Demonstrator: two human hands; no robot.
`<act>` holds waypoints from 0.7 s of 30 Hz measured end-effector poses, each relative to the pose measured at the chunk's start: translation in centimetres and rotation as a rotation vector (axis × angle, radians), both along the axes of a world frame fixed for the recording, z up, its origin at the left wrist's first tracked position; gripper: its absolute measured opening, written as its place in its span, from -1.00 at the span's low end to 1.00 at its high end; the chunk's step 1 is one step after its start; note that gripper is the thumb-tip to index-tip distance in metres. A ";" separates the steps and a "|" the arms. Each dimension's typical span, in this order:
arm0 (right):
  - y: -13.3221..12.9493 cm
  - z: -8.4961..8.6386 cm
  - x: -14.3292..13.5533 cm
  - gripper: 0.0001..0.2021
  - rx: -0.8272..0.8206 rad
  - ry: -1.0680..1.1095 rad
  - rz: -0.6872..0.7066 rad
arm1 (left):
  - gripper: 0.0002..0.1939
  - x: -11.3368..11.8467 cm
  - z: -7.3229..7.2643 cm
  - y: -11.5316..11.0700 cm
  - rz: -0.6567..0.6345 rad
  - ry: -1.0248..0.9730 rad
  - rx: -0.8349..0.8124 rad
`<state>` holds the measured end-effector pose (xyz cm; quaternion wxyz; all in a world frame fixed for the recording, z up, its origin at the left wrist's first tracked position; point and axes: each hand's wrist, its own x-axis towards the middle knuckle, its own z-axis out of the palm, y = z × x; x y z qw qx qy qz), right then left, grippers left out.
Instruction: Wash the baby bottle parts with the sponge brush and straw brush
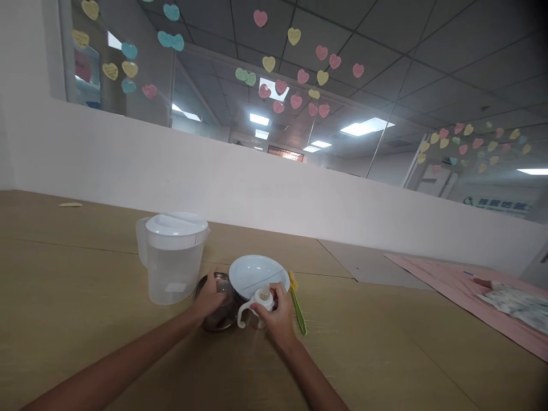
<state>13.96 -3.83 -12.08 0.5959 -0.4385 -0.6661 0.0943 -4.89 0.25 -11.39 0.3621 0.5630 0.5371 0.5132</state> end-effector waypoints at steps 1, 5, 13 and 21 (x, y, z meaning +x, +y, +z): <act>0.0 0.1 0.0 -0.66 0.004 0.007 0.001 | -0.27 0.1 0.6 -0.3 0.057 -0.076 -0.027; 0.2 0.1 -0.2 -0.62 -0.011 0.014 0.044 | -0.40 1.6 2.5 -2.3 0.224 -0.245 0.280; -0.1 0.1 -0.6 -0.42 -0.078 0.042 0.113 | -0.65 5.7 4.3 -6.1 -0.217 0.180 0.506; -0.6 -0.1 -0.7 -0.29 -0.015 -0.051 0.046 | -0.52 5.4 2.4 -6.0 -0.272 0.119 0.378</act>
